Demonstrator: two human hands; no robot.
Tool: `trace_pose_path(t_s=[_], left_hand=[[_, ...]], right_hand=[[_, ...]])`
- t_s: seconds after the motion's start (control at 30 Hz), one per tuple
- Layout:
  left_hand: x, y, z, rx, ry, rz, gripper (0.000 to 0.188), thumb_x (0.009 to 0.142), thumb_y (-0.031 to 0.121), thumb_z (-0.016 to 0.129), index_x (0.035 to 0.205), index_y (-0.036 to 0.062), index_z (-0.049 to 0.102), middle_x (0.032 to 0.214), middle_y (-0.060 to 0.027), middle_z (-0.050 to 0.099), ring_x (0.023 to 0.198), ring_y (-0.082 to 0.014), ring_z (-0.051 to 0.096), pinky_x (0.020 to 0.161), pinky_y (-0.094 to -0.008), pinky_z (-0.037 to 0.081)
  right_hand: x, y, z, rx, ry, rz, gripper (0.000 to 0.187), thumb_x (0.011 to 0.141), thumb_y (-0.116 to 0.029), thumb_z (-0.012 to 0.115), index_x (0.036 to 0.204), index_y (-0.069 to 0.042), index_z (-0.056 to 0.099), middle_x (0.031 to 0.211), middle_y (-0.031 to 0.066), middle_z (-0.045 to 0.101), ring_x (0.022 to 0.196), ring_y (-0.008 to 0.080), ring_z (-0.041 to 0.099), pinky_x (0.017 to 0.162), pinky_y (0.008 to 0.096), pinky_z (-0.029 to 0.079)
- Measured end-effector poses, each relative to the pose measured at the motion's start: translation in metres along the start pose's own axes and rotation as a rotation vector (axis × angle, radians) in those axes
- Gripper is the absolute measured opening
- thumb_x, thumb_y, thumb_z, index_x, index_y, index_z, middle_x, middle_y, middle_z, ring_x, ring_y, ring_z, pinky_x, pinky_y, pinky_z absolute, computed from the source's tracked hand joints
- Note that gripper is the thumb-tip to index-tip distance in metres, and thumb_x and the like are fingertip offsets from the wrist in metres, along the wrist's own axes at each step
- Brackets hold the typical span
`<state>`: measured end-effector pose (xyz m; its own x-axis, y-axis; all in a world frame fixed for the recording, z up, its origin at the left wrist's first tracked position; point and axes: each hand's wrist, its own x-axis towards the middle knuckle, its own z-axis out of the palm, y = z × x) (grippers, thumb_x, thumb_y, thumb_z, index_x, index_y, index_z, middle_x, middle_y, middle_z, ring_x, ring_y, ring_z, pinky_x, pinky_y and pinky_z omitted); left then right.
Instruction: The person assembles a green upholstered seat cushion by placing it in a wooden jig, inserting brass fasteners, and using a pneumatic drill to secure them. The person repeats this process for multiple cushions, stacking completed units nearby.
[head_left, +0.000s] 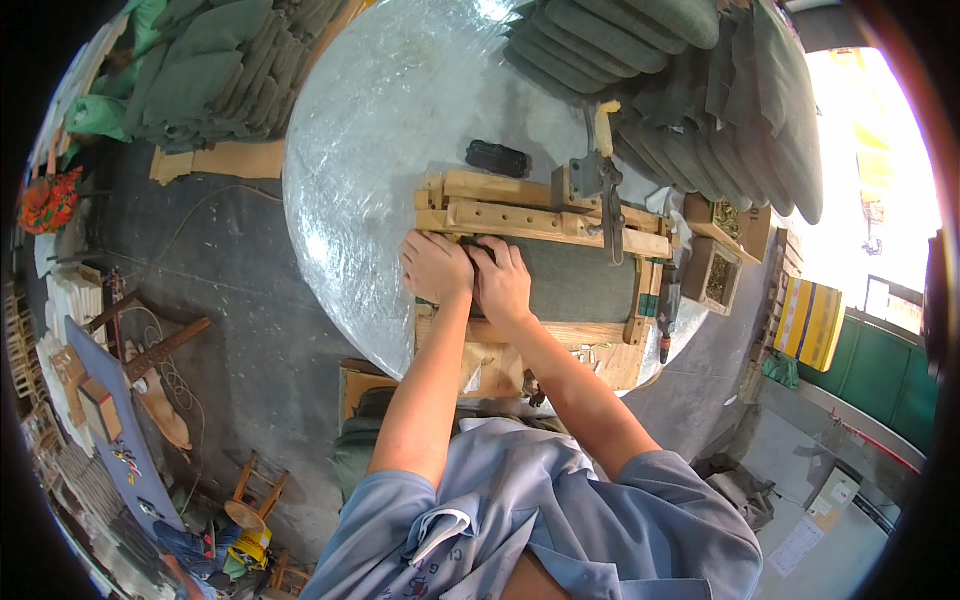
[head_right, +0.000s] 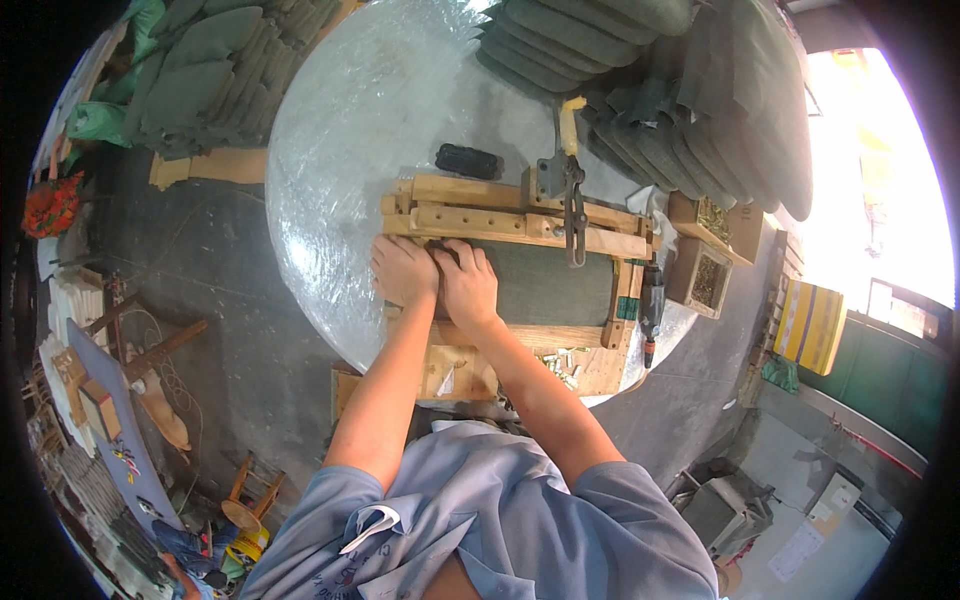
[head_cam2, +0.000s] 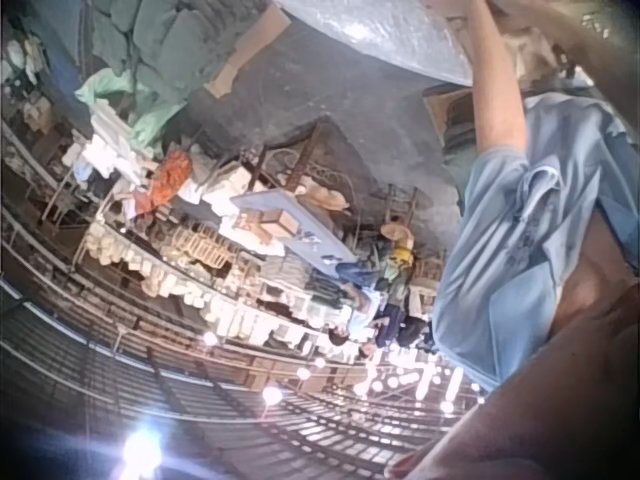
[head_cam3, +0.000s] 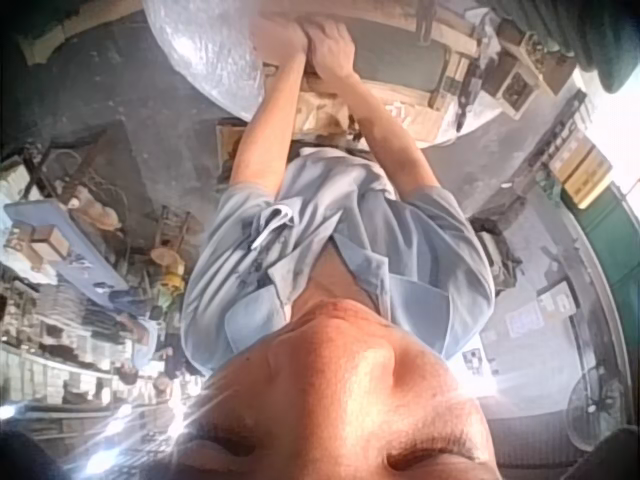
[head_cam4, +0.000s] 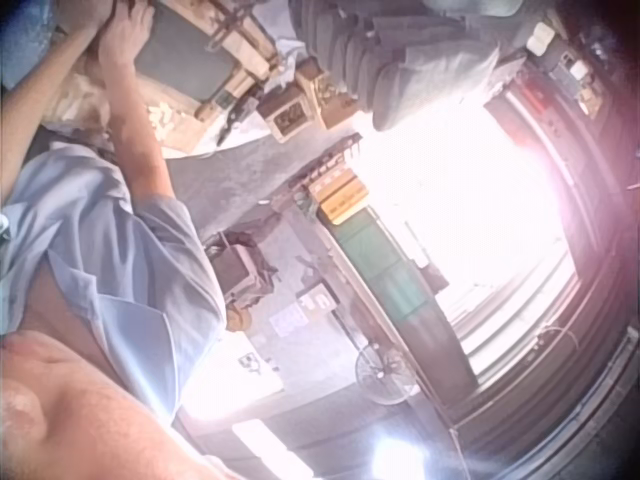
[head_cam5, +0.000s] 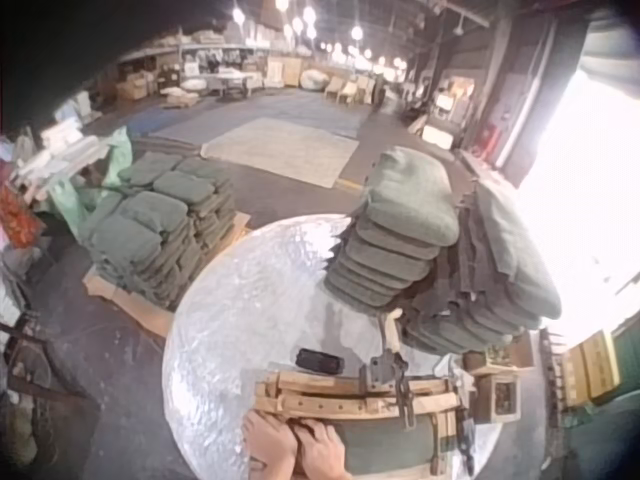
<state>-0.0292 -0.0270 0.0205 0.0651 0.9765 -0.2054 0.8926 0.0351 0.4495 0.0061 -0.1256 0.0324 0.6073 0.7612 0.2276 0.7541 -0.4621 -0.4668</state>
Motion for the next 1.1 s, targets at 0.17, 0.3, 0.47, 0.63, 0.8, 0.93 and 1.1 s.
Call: trace_pose_path(t_s=[0.17, 0.3, 0.47, 0.63, 0.8, 0.93, 1.1], left_hand=[[-0.001, -0.003, 0.001, -0.027, 0.011, 0.000, 0.034, 0.110, 0.033, 0.045, 0.125, 0.0062, 0.061, 0.128, -0.0132, 0.067, 0.122, -0.0352, 0.062, 0.096, -0.0534, 0.047], [0.003, -0.008, -0.010, -0.312, -0.086, -0.072, 0.039, 0.110, 0.036, 0.048, 0.124, 0.0043, 0.065, 0.124, -0.0150, 0.069, 0.114, -0.0386, 0.066, 0.097, -0.0538, 0.050], [0.011, -0.052, -0.039, -0.782, -0.145, 0.206, 0.029, 0.103, 0.023, 0.068, 0.121, 0.0008, 0.068, 0.114, -0.0164, 0.070, 0.104, -0.0349, 0.068, 0.094, -0.0451, 0.053], [-0.013, -0.044, -0.062, -0.119, 0.038, 0.821, 0.018, 0.093, 0.019, 0.078, 0.109, 0.0099, 0.076, 0.109, -0.0094, 0.069, 0.105, -0.0347, 0.066, 0.090, -0.0472, 0.053], [0.004, -0.062, -0.040, 0.101, 0.033, 0.948, 0.011, 0.093, 0.016, 0.076, 0.103, 0.0119, 0.077, 0.104, -0.0072, 0.071, 0.104, -0.0333, 0.067, 0.088, -0.0487, 0.050], [0.004, -0.051, -0.037, 0.105, -0.062, 0.929, 0.007, 0.094, 0.017, 0.073, 0.097, 0.0120, 0.077, 0.100, -0.0079, 0.074, 0.100, -0.0337, 0.069, 0.088, -0.0503, 0.050], [-0.021, -0.010, -0.024, 0.294, -0.115, 0.812, 0.015, 0.097, 0.023, 0.070, 0.098, 0.0117, 0.079, 0.100, -0.0120, 0.079, 0.096, -0.0355, 0.076, 0.089, -0.0516, 0.054]], right_hand=[[0.000, 0.000, 0.007, 0.021, 0.073, 0.038, 0.030, 0.089, -0.005, 0.074, 0.119, -0.013, 0.073, 0.116, 0.0097, 0.069, 0.100, 0.0345, 0.066, 0.088, 0.0428, 0.057], [0.000, 0.002, 0.006, 0.064, 0.104, 0.034, 0.026, 0.091, -0.007, 0.073, 0.116, -0.012, 0.069, 0.112, 0.0091, 0.070, 0.099, 0.0333, 0.066, 0.085, 0.0427, 0.057], [-0.002, -0.002, 0.004, 0.098, 0.110, 0.040, 0.022, 0.093, -0.008, 0.072, 0.115, -0.011, 0.068, 0.111, 0.0105, 0.069, 0.099, 0.0343, 0.066, 0.086, 0.0434, 0.057], [-0.008, 0.011, -0.018, 0.354, 0.053, 0.119, 0.030, 0.094, -0.006, 0.071, 0.123, -0.008, 0.066, 0.111, 0.0128, 0.070, 0.098, 0.0348, 0.067, 0.087, 0.0448, 0.057], [-0.067, 0.022, -0.076, 0.622, 0.032, 0.251, 0.030, 0.099, -0.004, 0.069, 0.128, -0.007, 0.066, 0.111, 0.0138, 0.070, 0.090, 0.0298, 0.071, 0.081, 0.0394, 0.058], [-0.163, 0.069, -0.119, 0.533, 0.068, 0.347, 0.023, 0.102, -0.003, 0.069, 0.125, -0.004, 0.067, 0.118, 0.0134, 0.071, 0.100, 0.0245, 0.073, 0.082, 0.0342, 0.059], [-0.291, 0.121, -0.156, 0.537, 0.101, 0.641, 0.023, 0.107, -0.003, 0.062, 0.130, -0.005, 0.063, 0.110, 0.0067, 0.070, 0.097, 0.0174, 0.071, 0.080, 0.0308, 0.059]])
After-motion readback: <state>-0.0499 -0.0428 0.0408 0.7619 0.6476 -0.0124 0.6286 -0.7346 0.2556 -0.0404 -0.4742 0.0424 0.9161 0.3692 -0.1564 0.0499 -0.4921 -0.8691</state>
